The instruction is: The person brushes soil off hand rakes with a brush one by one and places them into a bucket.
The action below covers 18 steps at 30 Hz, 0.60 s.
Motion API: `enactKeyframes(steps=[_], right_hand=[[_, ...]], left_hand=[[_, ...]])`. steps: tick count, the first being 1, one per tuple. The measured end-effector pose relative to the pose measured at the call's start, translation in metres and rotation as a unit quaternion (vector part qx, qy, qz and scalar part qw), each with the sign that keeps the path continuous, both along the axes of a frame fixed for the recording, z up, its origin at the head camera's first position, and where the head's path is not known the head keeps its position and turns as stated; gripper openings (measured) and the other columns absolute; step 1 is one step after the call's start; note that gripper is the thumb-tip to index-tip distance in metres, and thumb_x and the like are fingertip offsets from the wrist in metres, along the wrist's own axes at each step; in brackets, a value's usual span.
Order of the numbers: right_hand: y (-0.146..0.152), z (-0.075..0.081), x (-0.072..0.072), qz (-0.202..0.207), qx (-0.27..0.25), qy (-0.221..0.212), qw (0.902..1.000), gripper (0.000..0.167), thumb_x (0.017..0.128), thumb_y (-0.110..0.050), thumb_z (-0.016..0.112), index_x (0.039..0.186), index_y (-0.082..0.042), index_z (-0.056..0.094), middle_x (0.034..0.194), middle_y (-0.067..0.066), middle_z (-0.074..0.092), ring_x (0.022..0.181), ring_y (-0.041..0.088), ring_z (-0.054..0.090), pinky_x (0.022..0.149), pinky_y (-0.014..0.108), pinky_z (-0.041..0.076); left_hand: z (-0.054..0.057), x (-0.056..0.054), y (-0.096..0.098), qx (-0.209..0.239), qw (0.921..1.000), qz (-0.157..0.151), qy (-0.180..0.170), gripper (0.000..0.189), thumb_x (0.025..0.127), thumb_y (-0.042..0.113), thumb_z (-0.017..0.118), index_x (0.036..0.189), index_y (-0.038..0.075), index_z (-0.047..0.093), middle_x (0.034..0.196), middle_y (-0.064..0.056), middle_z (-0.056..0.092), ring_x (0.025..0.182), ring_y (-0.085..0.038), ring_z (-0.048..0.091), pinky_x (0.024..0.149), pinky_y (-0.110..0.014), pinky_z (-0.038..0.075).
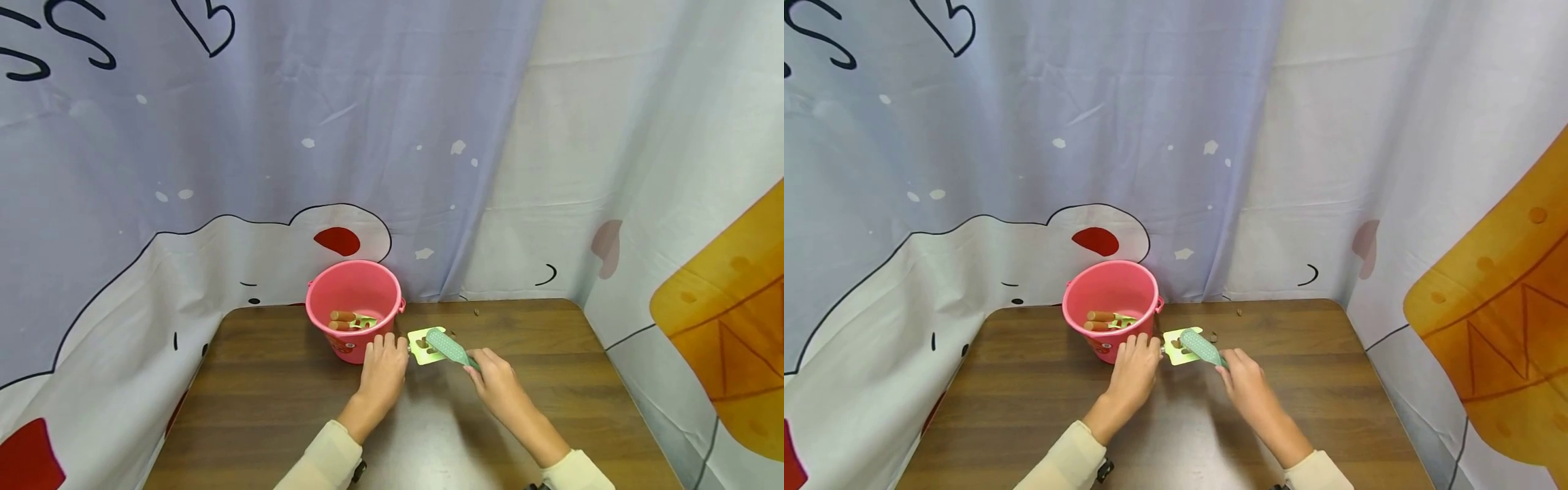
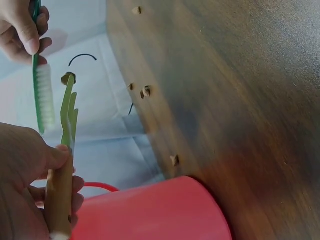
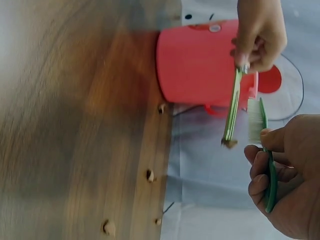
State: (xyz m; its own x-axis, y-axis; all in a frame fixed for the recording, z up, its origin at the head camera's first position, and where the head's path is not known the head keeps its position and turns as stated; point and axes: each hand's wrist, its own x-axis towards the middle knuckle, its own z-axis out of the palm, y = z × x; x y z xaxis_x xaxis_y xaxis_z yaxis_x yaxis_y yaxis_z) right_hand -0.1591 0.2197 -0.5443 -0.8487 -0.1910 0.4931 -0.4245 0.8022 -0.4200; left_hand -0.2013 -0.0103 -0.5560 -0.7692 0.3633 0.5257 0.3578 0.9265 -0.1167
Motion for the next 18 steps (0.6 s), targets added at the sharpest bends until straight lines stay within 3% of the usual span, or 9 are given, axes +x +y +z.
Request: enactKeyframes(steps=[8, 18], right_hand=[[-0.017, -0.004, 0.000, 0.013, 0.028, 0.021, 0.9993, 0.024, 0.083, 0.002, 0.081, 0.104, 0.003, 0.069, 0.089, 0.009, 0.067, 0.078, 0.022, 0.070, 0.066, 0.035, 0.059], [-0.013, -0.008, -0.001, -0.021, 0.064, 0.037, 0.9970, 0.023, 0.084, -0.002, 0.080, 0.104, 0.000, 0.069, 0.087, 0.007, 0.065, 0.075, 0.025, 0.069, 0.065, 0.039, 0.059]], left_hand=[[0.001, 0.000, 0.004, 0.000, 0.9999, -0.007, 0.009, 0.023, 0.075, 0.011, 0.082, 0.090, 0.011, 0.064, 0.083, -0.008, 0.060, 0.077, -0.027, 0.056, 0.064, -0.035, 0.040], [-0.004, -0.002, 0.003, 0.010, 0.9999, -0.013, 0.000, 0.027, 0.072, 0.011, 0.085, 0.090, 0.011, 0.064, 0.082, -0.007, 0.060, 0.077, -0.026, 0.056, 0.063, -0.035, 0.041]])
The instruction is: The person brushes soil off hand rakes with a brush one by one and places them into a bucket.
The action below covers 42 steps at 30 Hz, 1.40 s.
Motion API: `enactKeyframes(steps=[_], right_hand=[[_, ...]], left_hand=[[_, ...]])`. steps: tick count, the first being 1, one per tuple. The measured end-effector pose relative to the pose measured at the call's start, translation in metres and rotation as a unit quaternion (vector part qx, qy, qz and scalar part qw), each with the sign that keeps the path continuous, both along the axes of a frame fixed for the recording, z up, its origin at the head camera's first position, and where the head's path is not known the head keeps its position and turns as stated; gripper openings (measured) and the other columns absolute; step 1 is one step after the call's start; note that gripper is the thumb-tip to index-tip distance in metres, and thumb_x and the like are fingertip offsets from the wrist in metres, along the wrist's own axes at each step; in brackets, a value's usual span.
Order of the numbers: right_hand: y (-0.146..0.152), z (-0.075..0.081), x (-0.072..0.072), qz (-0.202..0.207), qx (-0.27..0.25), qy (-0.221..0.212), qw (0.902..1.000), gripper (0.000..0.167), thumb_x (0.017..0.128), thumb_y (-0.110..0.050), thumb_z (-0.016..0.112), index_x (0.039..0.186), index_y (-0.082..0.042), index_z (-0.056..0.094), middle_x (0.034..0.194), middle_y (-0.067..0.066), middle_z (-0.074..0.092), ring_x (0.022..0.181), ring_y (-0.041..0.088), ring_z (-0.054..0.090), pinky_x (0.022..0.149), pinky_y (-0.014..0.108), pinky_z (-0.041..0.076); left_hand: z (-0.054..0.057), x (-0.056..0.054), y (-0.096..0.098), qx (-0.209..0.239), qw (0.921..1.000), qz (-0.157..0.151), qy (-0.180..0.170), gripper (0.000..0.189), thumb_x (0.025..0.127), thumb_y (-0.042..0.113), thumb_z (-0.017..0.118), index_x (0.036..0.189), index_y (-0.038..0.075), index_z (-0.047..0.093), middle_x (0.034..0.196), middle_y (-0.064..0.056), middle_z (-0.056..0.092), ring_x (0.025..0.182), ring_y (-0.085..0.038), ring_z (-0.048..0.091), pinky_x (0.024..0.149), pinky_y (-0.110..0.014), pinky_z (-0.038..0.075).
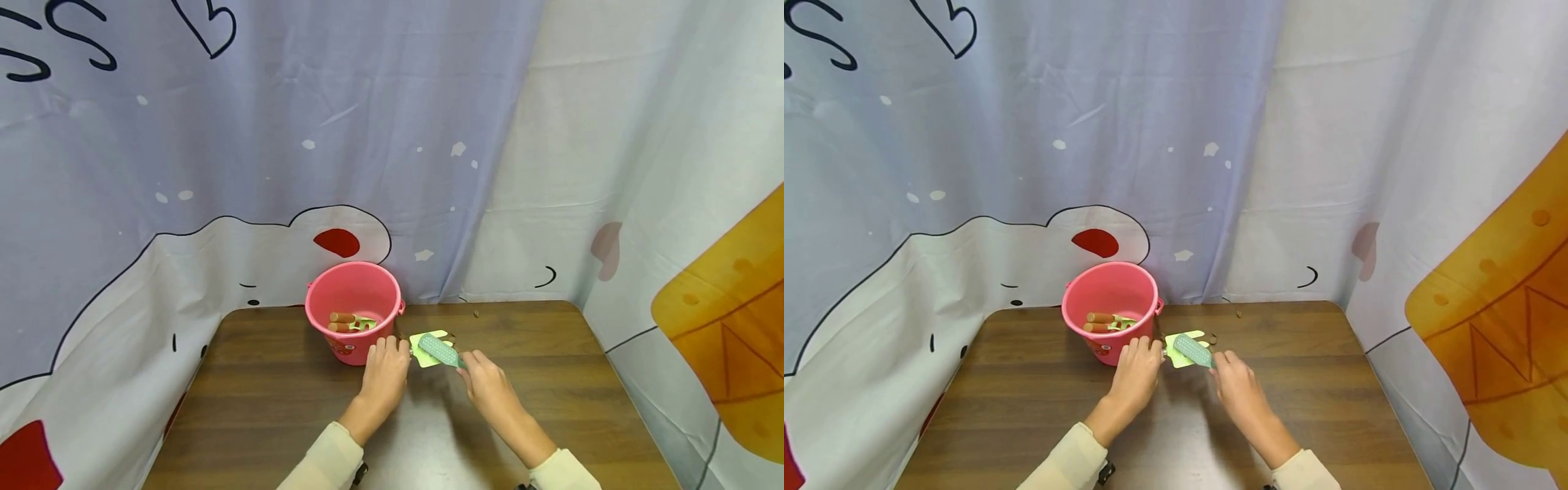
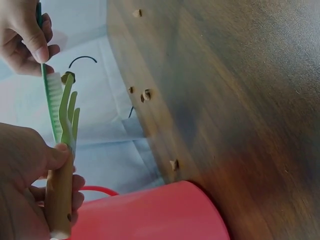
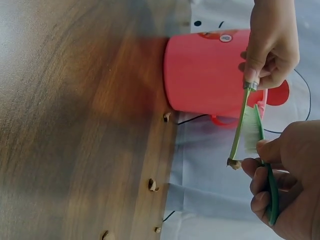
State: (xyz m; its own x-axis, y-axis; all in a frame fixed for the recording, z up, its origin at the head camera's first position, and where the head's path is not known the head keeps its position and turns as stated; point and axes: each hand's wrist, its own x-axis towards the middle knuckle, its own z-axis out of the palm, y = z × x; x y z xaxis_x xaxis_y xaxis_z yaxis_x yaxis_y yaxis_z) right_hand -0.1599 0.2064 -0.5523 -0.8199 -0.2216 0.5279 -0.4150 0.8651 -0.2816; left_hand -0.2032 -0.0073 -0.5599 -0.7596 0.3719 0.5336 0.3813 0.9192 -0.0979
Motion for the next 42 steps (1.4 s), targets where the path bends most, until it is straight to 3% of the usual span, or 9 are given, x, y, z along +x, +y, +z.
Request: enactKeyframes(steps=[10, 17, 27, 33, 42], right_hand=[[0.001, -0.006, 0.001, -0.007, 0.024, 0.049, 0.9985, 0.025, 0.080, -0.002, 0.083, 0.097, 0.000, 0.065, 0.082, 0.006, 0.060, 0.071, 0.025, 0.065, 0.062, 0.040, 0.056], [0.008, -0.002, 0.000, -0.019, 0.017, 0.045, 0.9986, 0.025, 0.080, 0.001, 0.083, 0.097, 0.002, 0.065, 0.083, 0.008, 0.061, 0.071, 0.025, 0.065, 0.062, 0.039, 0.058], [0.018, 0.010, -0.005, -0.049, 0.017, -0.006, 0.9987, 0.018, 0.086, 0.002, 0.078, 0.099, 0.005, 0.066, 0.087, 0.013, 0.065, 0.076, 0.029, 0.070, 0.067, 0.040, 0.060], [0.029, 0.010, -0.007, -0.053, -0.001, -0.017, 0.9985, 0.015, 0.086, 0.002, 0.077, 0.095, 0.004, 0.065, 0.082, 0.011, 0.063, 0.072, 0.027, 0.069, 0.063, 0.038, 0.060], [0.032, 0.016, -0.004, -0.057, -0.021, -0.020, 0.9980, 0.016, 0.088, 0.003, 0.076, 0.100, 0.006, 0.065, 0.088, 0.016, 0.066, 0.076, 0.031, 0.071, 0.065, 0.042, 0.060]], left_hand=[[0.000, 0.001, -0.001, -0.010, 0.9999, -0.003, -0.010, 0.003, 0.092, 0.011, 0.065, 0.090, 0.010, 0.065, 0.084, -0.007, 0.060, 0.078, -0.026, 0.054, 0.065, -0.034, 0.038], [0.000, 0.000, -0.002, -0.012, 0.9997, -0.003, 0.020, 0.004, 0.091, 0.013, 0.068, 0.089, 0.011, 0.065, 0.082, -0.007, 0.060, 0.076, -0.025, 0.055, 0.064, -0.034, 0.039], [0.005, 0.000, -0.006, -0.009, 0.9999, -0.002, 0.009, 0.003, 0.089, 0.009, 0.068, 0.091, 0.011, 0.066, 0.083, -0.008, 0.060, 0.077, -0.026, 0.055, 0.064, -0.034, 0.039], [0.007, -0.001, -0.007, 0.004, 1.0000, -0.005, -0.005, 0.005, 0.087, 0.008, 0.068, 0.091, 0.009, 0.064, 0.084, -0.008, 0.059, 0.078, -0.026, 0.055, 0.064, -0.035, 0.039], [0.006, -0.001, -0.010, -0.003, 1.0000, -0.001, -0.001, 0.004, 0.088, 0.009, 0.068, 0.090, 0.010, 0.065, 0.083, -0.008, 0.060, 0.077, -0.026, 0.055, 0.064, -0.035, 0.040]])
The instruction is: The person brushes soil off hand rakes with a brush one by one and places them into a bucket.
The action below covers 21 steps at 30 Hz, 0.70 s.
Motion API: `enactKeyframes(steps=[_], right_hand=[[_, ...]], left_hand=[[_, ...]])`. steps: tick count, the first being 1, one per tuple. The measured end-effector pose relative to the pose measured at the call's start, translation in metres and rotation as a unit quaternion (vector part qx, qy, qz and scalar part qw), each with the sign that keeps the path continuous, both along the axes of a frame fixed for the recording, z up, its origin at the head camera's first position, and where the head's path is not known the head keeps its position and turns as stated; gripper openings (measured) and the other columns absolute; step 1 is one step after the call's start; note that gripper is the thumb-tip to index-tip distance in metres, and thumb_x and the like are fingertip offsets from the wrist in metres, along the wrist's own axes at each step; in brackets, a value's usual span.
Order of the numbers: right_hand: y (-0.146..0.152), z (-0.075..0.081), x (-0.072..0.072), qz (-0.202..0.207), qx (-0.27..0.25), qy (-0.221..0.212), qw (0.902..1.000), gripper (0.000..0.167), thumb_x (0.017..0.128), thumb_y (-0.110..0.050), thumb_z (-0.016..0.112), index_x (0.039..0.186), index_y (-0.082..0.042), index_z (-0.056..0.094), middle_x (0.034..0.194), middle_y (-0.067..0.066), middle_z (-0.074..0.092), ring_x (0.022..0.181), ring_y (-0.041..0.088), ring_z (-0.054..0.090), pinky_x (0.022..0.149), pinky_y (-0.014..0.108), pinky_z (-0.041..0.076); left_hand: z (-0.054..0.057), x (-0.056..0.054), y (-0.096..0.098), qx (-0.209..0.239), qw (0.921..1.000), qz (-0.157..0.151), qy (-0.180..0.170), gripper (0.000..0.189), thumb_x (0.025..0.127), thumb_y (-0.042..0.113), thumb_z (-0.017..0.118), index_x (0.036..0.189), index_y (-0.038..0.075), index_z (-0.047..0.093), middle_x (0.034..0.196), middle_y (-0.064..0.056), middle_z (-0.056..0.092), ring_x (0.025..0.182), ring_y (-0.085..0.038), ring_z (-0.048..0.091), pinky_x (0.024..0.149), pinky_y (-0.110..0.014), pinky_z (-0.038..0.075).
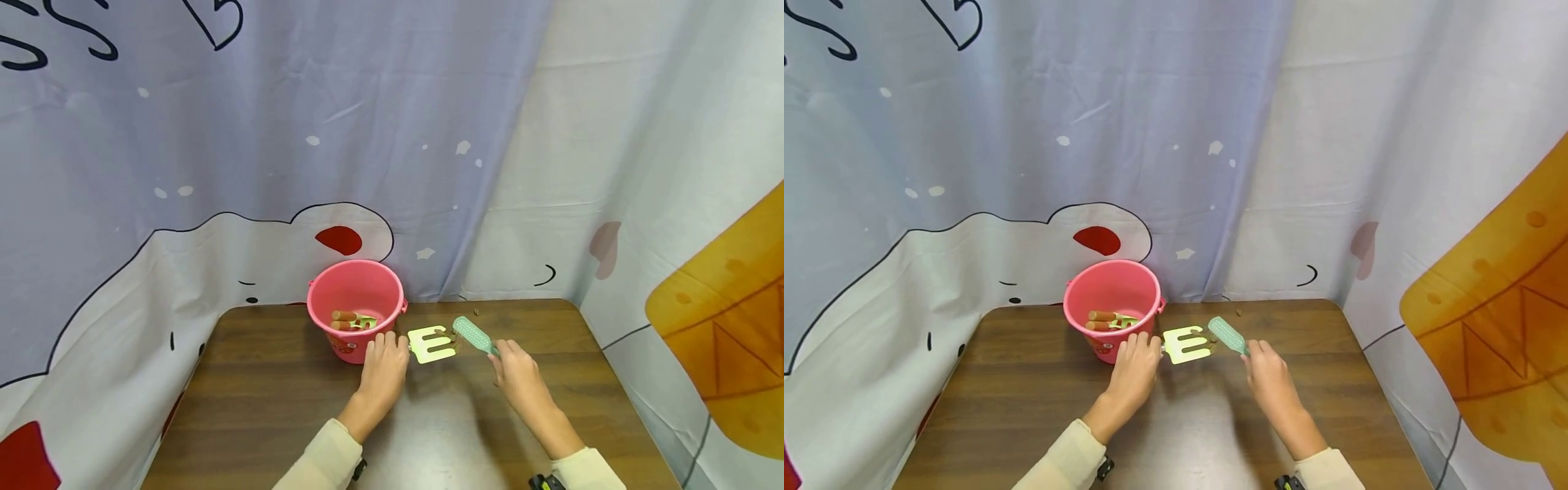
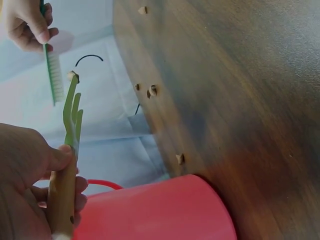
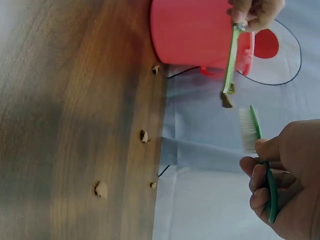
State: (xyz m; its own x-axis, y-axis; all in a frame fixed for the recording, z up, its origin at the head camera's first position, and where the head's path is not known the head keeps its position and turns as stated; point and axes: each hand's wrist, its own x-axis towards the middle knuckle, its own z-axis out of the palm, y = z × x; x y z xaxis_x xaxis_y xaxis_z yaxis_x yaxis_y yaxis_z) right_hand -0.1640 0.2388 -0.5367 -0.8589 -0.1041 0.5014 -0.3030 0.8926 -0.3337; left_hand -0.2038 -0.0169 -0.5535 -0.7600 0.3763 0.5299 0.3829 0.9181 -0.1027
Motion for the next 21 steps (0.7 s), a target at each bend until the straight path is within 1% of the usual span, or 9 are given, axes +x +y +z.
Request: enactKeyframes(steps=[3, 6, 8, 11, 13, 16, 21], right_hand=[[-0.006, 0.000, 0.003, 0.023, -0.014, 0.011, 0.9996, 0.019, 0.087, 0.004, 0.077, 0.102, 0.006, 0.067, 0.090, 0.016, 0.069, 0.079, 0.031, 0.072, 0.066, 0.041, 0.060], [-0.020, -0.004, 0.006, 0.053, -0.020, 0.019, 0.9982, 0.021, 0.084, 0.004, 0.079, 0.103, 0.005, 0.068, 0.090, 0.013, 0.069, 0.080, 0.028, 0.072, 0.067, 0.040, 0.060], [-0.030, -0.007, 0.008, 0.069, -0.019, 0.025, 0.9971, 0.023, 0.083, 0.004, 0.080, 0.102, 0.004, 0.068, 0.089, 0.012, 0.069, 0.079, 0.026, 0.072, 0.065, 0.038, 0.059], [-0.043, -0.013, 0.010, 0.082, -0.019, 0.032, 0.9960, 0.024, 0.081, 0.003, 0.081, 0.101, 0.003, 0.068, 0.087, 0.011, 0.068, 0.076, 0.023, 0.071, 0.062, 0.034, 0.059], [-0.048, -0.015, 0.010, 0.083, -0.019, 0.036, 0.9957, 0.024, 0.080, 0.004, 0.082, 0.100, 0.003, 0.068, 0.086, 0.010, 0.068, 0.074, 0.022, 0.070, 0.061, 0.032, 0.059], [-0.050, -0.017, 0.009, 0.073, -0.018, 0.039, 0.9964, 0.023, 0.080, 0.004, 0.082, 0.098, 0.002, 0.068, 0.084, 0.010, 0.067, 0.072, 0.021, 0.069, 0.060, 0.032, 0.058], [-0.042, -0.017, 0.004, 0.055, -0.010, 0.038, 0.9977, 0.022, 0.080, 0.004, 0.082, 0.097, 0.002, 0.068, 0.085, 0.010, 0.067, 0.073, 0.025, 0.071, 0.061, 0.037, 0.059]], left_hand=[[-0.002, -0.001, 0.001, -0.002, 1.0000, 0.003, 0.005, 0.007, 0.086, 0.008, 0.071, 0.089, 0.010, 0.065, 0.082, -0.008, 0.060, 0.077, -0.026, 0.055, 0.063, -0.036, 0.041], [-0.004, -0.001, 0.003, -0.004, 1.0000, 0.003, 0.007, 0.012, 0.083, 0.009, 0.076, 0.089, 0.010, 0.065, 0.081, -0.008, 0.060, 0.076, -0.026, 0.055, 0.063, -0.035, 0.040], [-0.003, -0.001, 0.003, -0.005, 1.0000, 0.004, 0.005, 0.017, 0.080, 0.011, 0.079, 0.089, 0.010, 0.065, 0.081, -0.008, 0.060, 0.076, -0.026, 0.055, 0.062, -0.035, 0.039], [-0.002, 0.000, 0.004, -0.007, 1.0000, 0.006, 0.003, 0.021, 0.076, 0.013, 0.082, 0.089, 0.010, 0.065, 0.081, -0.008, 0.060, 0.077, -0.026, 0.055, 0.062, -0.036, 0.039], [-0.002, 0.000, 0.004, -0.006, 0.9999, 0.008, 0.005, 0.021, 0.076, 0.013, 0.082, 0.088, 0.011, 0.065, 0.081, -0.008, 0.060, 0.077, -0.026, 0.055, 0.062, -0.036, 0.039], [-0.002, -0.001, 0.004, -0.005, 0.9999, 0.008, 0.010, 0.019, 0.077, 0.012, 0.081, 0.087, 0.011, 0.065, 0.081, -0.007, 0.059, 0.076, -0.026, 0.056, 0.062, -0.035, 0.039], [-0.003, 0.001, 0.002, -0.001, 0.9998, 0.012, 0.014, 0.019, 0.078, 0.012, 0.081, 0.087, 0.011, 0.065, 0.081, -0.008, 0.059, 0.077, -0.026, 0.056, 0.063, -0.036, 0.038]])
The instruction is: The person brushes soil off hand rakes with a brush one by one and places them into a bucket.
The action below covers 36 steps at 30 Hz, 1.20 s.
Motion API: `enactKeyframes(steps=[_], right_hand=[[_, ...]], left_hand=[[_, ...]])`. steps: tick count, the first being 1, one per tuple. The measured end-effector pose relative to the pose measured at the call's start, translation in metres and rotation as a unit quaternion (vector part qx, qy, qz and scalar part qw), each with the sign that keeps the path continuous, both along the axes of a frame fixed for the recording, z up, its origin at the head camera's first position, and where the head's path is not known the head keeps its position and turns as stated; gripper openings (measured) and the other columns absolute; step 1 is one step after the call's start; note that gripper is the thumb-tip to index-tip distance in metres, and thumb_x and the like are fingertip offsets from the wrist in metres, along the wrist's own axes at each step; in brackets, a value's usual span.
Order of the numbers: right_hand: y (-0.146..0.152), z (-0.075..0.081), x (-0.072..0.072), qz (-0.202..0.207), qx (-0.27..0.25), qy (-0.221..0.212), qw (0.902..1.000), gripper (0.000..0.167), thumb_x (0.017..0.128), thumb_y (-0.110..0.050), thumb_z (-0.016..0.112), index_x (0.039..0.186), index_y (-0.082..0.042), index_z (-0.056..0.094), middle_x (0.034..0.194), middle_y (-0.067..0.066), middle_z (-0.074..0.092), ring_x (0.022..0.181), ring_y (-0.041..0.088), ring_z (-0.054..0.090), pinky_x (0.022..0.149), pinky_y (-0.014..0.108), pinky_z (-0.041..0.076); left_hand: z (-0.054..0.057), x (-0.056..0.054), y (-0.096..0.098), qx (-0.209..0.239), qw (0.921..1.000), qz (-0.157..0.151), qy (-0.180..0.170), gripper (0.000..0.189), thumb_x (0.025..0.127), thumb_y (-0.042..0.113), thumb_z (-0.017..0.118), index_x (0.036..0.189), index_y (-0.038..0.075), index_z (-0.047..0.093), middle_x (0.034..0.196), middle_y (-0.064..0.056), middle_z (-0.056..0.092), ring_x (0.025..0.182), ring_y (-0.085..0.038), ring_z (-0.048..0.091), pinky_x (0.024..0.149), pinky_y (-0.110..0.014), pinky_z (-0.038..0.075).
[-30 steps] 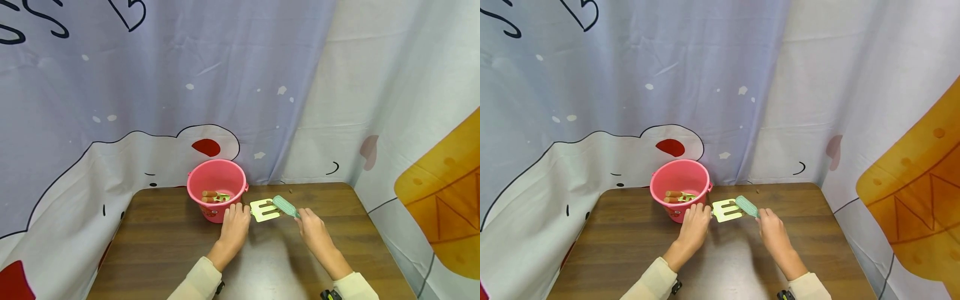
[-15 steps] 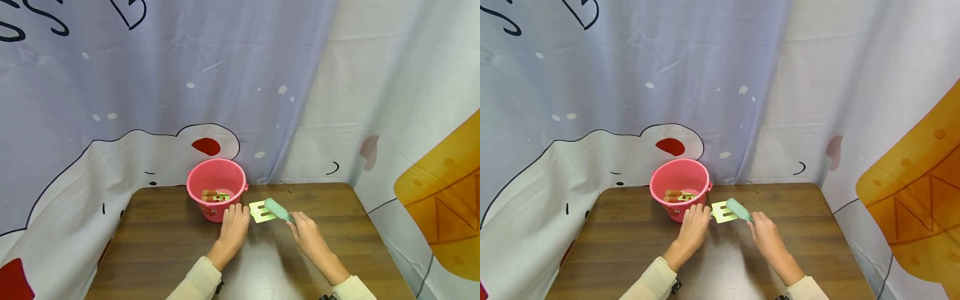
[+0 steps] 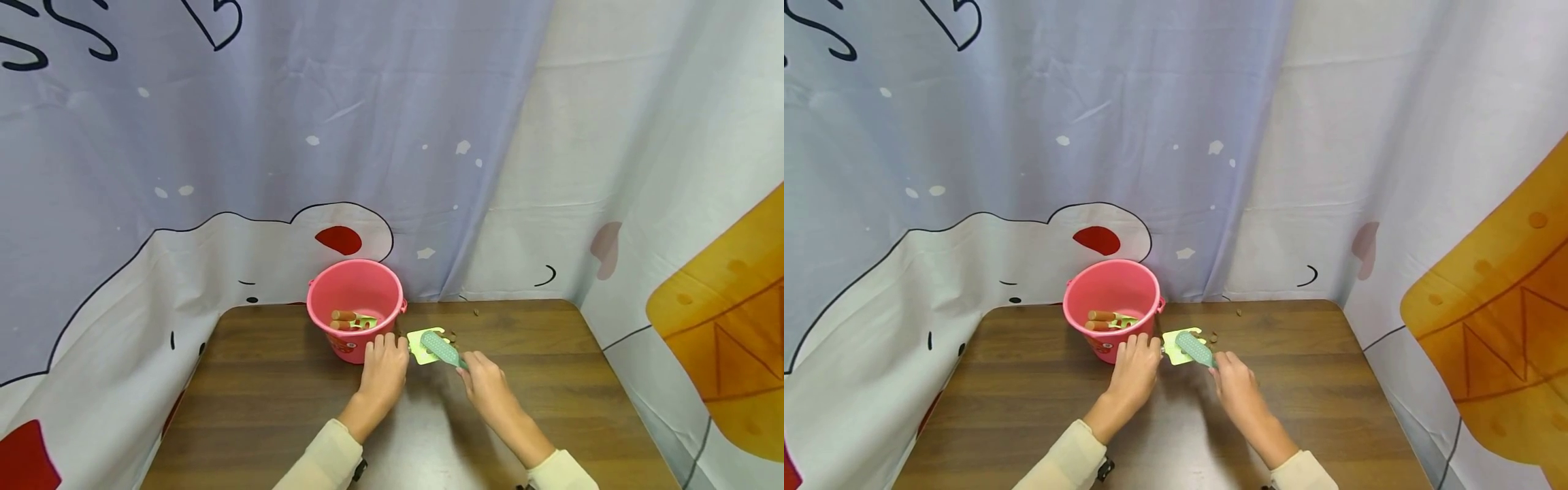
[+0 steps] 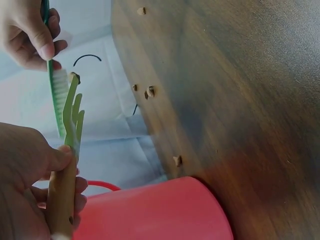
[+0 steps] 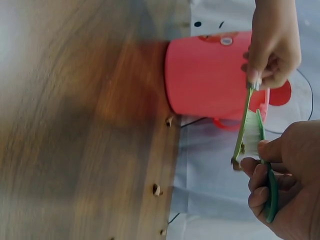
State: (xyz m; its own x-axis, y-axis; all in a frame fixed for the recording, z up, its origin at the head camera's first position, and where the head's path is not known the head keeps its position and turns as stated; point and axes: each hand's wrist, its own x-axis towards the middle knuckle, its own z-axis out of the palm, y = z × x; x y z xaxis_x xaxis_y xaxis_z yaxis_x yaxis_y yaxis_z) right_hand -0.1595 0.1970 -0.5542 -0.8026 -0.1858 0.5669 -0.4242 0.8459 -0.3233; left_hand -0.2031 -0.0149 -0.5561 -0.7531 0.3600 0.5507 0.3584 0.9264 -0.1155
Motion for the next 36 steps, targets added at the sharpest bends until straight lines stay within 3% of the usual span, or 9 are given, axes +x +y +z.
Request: enactKeyframes(steps=[15, 24, 30, 36], right_hand=[[0.030, -0.006, -0.009, -0.038, 0.002, -0.026, 0.9989, 0.019, 0.084, 0.003, 0.079, 0.100, 0.005, 0.068, 0.089, 0.016, 0.069, 0.078, 0.034, 0.072, 0.066, 0.045, 0.060], [0.047, -0.013, -0.012, -0.044, -0.005, -0.030, 0.9986, 0.018, 0.085, 0.005, 0.077, 0.099, 0.010, 0.066, 0.087, 0.019, 0.068, 0.075, 0.034, 0.072, 0.064, 0.040, 0.061], [0.048, -0.004, -0.011, -0.040, -0.018, -0.028, 0.9986, 0.019, 0.087, 0.005, 0.076, 0.103, 0.010, 0.067, 0.090, 0.019, 0.070, 0.079, 0.034, 0.073, 0.067, 0.041, 0.061], [0.031, 0.006, -0.004, -0.006, -0.029, -0.006, 0.9996, 0.021, 0.085, 0.004, 0.078, 0.103, 0.006, 0.068, 0.092, 0.016, 0.071, 0.082, 0.030, 0.073, 0.068, 0.040, 0.061]], left_hand=[[0.000, 0.000, -0.005, 0.006, 0.9999, 0.007, -0.008, 0.018, 0.081, 0.012, 0.079, 0.087, 0.011, 0.063, 0.082, -0.008, 0.059, 0.077, -0.027, 0.056, 0.063, -0.037, 0.039], [0.002, 0.002, -0.006, 0.015, 0.9998, 0.010, -0.012, 0.014, 0.086, 0.013, 0.077, 0.088, 0.010, 0.063, 0.083, -0.008, 0.060, 0.077, -0.027, 0.056, 0.062, -0.036, 0.038], [0.005, 0.001, -0.006, 0.023, 0.9995, 0.007, -0.019, 0.015, 0.084, 0.011, 0.077, 0.088, 0.010, 0.063, 0.083, -0.009, 0.060, 0.077, -0.027, 0.056, 0.062, -0.036, 0.038], [0.004, 0.001, -0.005, 0.026, 0.9994, 0.005, -0.021, 0.018, 0.084, 0.013, 0.080, 0.088, 0.010, 0.063, 0.082, -0.008, 0.060, 0.077, -0.027, 0.057, 0.062, -0.036, 0.038]])
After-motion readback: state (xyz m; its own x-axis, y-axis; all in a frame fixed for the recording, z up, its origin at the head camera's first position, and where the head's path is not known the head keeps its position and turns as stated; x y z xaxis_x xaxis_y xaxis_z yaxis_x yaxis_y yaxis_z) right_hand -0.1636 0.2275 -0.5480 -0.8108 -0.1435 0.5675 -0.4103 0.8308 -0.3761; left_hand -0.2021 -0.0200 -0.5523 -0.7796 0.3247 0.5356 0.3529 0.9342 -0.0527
